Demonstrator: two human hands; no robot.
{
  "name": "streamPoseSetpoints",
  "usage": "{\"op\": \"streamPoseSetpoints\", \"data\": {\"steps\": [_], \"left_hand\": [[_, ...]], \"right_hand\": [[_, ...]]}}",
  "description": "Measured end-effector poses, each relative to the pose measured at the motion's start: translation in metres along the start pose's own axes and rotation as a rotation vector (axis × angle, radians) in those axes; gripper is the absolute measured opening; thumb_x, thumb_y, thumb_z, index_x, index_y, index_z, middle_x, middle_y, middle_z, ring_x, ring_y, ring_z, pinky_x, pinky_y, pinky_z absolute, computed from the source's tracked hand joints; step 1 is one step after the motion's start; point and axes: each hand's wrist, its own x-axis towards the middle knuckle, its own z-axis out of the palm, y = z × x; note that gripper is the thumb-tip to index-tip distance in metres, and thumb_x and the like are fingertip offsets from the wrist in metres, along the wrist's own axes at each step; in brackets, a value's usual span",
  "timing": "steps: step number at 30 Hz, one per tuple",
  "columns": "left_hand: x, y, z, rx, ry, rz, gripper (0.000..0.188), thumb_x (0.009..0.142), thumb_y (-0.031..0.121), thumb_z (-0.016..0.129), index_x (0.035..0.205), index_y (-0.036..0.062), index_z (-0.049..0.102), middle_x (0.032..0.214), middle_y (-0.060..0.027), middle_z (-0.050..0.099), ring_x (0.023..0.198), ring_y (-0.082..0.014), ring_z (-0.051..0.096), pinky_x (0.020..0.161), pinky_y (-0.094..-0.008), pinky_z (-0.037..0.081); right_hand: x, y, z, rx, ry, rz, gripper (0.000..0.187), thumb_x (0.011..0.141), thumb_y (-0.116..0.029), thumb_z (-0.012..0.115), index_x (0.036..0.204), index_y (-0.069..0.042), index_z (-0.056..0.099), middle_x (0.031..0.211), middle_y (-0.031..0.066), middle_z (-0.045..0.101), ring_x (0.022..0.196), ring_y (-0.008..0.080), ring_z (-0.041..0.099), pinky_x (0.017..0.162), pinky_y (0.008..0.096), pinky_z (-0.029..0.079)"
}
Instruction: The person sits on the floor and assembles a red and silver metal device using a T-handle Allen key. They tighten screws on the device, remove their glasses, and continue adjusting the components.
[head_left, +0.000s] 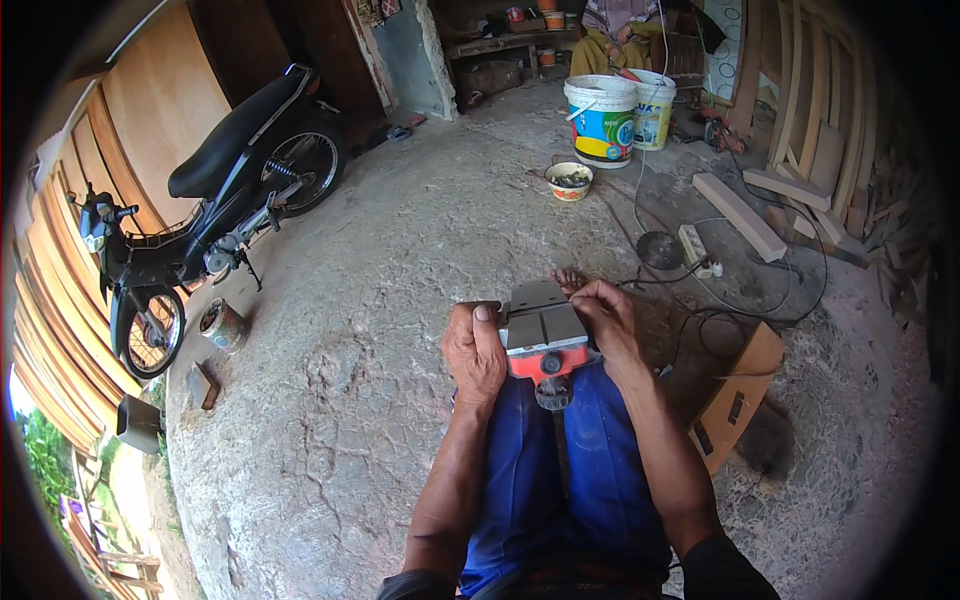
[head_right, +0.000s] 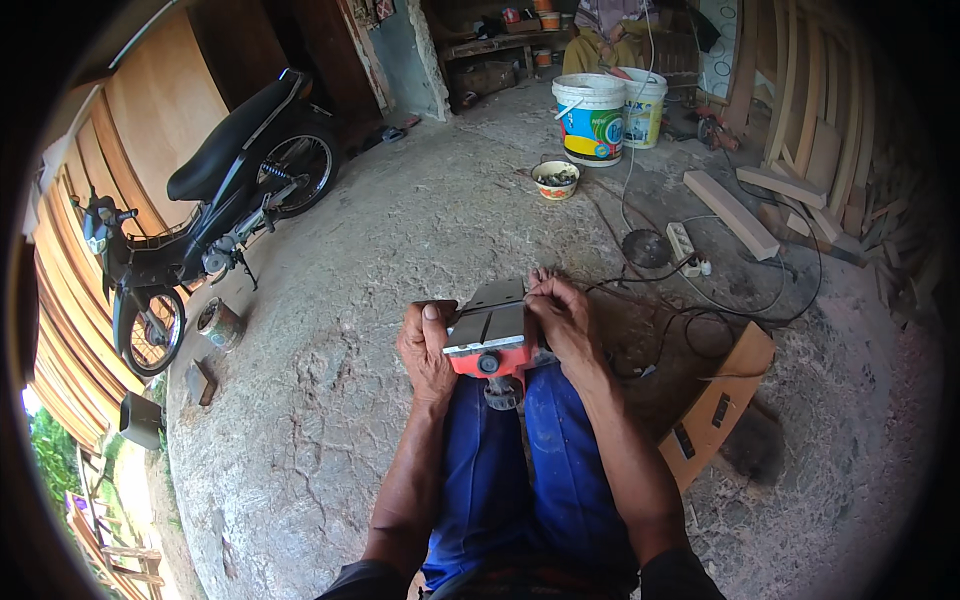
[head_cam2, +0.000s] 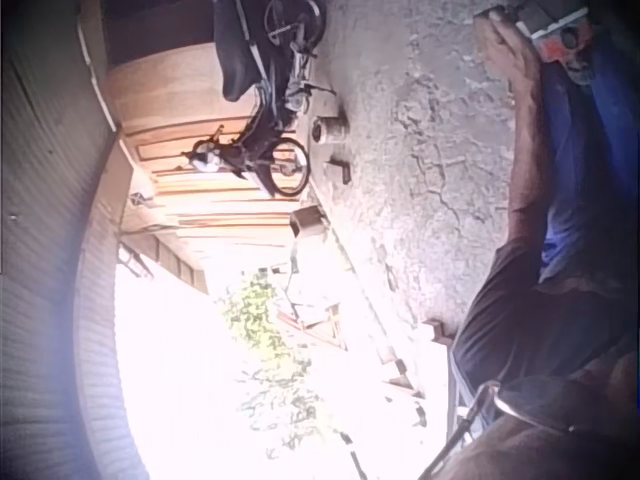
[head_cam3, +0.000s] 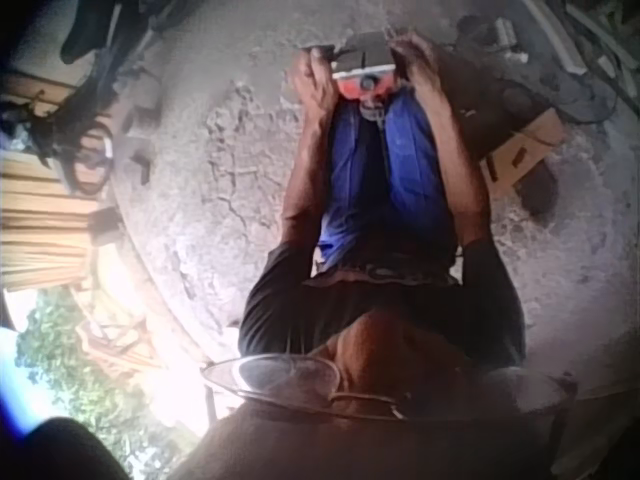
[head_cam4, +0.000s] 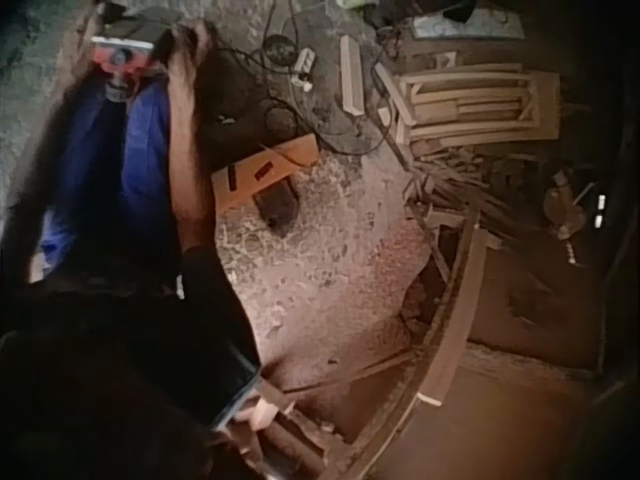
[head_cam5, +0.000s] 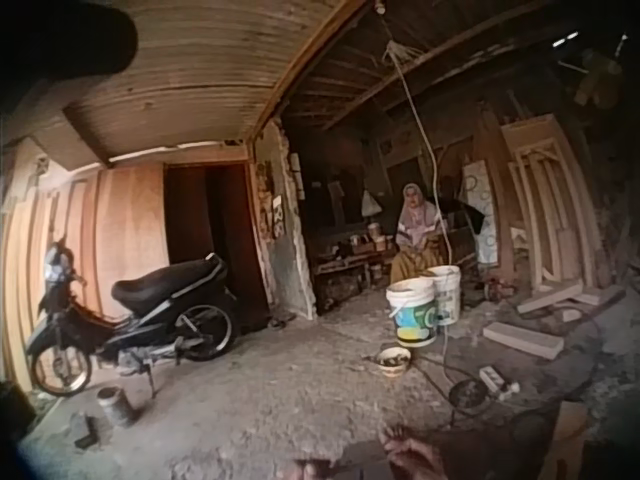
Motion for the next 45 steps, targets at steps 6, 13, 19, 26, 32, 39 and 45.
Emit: {"op": "streamPoseSetpoints", "data": {"steps": [6,13,19,26,32,39,45], "left_hand": [[0.001,-0.001,-0.010,0.055,-0.018,-0.003,0.034,0.110,0.025,0.052,0.092,-0.0001,0.067,0.084,-0.0125,0.070,0.078,-0.0217,0.066,0.073,-0.0355,0.052],[0.002,-0.006,-0.004,0.006,-0.011,0.008,0.030,0.108,0.021,0.054,0.090,0.0005,0.067,0.081,-0.0125,0.069,0.074,-0.0217,0.066,0.070,-0.0353,0.052],[0.002,-0.002,-0.002,-0.017,-0.027,-0.028,0.030,0.108,0.021,0.054,0.091,0.0002,0.067,0.082,-0.0121,0.071,0.075,-0.0194,0.066,0.071,-0.0346,0.052],[0.002,-0.001,-0.004,-0.004,-0.040,-0.074,0.034,0.109,0.025,0.053,0.094,-0.0014,0.069,0.085,-0.0129,0.072,0.080,-0.0185,0.067,0.076,-0.0344,0.053],[0.001,-0.003,-0.004,-0.048,-0.041,-0.081,0.036,0.110,0.028,0.053,0.096,-0.0020,0.068,0.087,-0.0121,0.073,0.082,-0.0175,0.067,0.077,-0.0347,0.053],[0.001,-0.003,-0.005,-0.054,-0.055,-0.064,0.033,0.110,0.024,0.052,0.095,-0.0014,0.066,0.087,-0.0102,0.072,0.082,-0.0155,0.066,0.077,-0.0329,0.053],[-0.009,0.006,-0.007,-0.170,-0.019,0.000,0.024,0.108,0.014,0.054,0.090,-0.0001,0.060,0.091,-0.0089,0.070,0.079,-0.0126,0.061,0.074,-0.0291,0.050]], "right_hand": [[-0.003,0.001,-0.007,-0.039,0.168,-0.145,0.011,0.096,-0.010,0.066,0.104,-0.002,0.069,0.105,0.0021,0.070,0.098,0.0101,0.062,0.094,0.0277,0.047],[-0.062,0.159,-0.166,-1.027,0.237,0.100,0.027,0.103,-0.016,0.064,0.125,-0.002,0.067,0.115,0.0096,0.071,0.105,0.0200,0.067,0.091,0.0360,0.052],[-0.125,0.195,-0.158,-1.049,0.175,0.186,0.028,0.103,-0.016,0.062,0.128,-0.002,0.065,0.116,0.0100,0.071,0.106,0.0201,0.067,0.092,0.0360,0.052],[-0.137,0.208,-0.149,-0.964,0.183,0.189,0.030,0.104,-0.016,0.061,0.131,-0.001,0.063,0.117,0.0104,0.071,0.107,0.0201,0.067,0.092,0.0359,0.052],[-0.143,0.210,-0.146,-0.930,0.191,0.185,0.032,0.105,-0.015,0.060,0.133,-0.001,0.061,0.118,0.0108,0.071,0.107,0.0202,0.067,0.093,0.0359,0.052],[-0.151,0.214,-0.143,-0.904,0.186,0.191,0.034,0.106,-0.015,0.058,0.137,0.000,0.059,0.119,0.0113,0.071,0.108,0.0203,0.067,0.093,0.0358,0.052],[-0.161,0.219,-0.149,-0.854,0.210,0.184,0.036,0.107,-0.015,0.057,0.139,0.000,0.057,0.120,0.0117,0.071,0.109,0.0203,0.067,0.093,0.0357,0.052]]}}
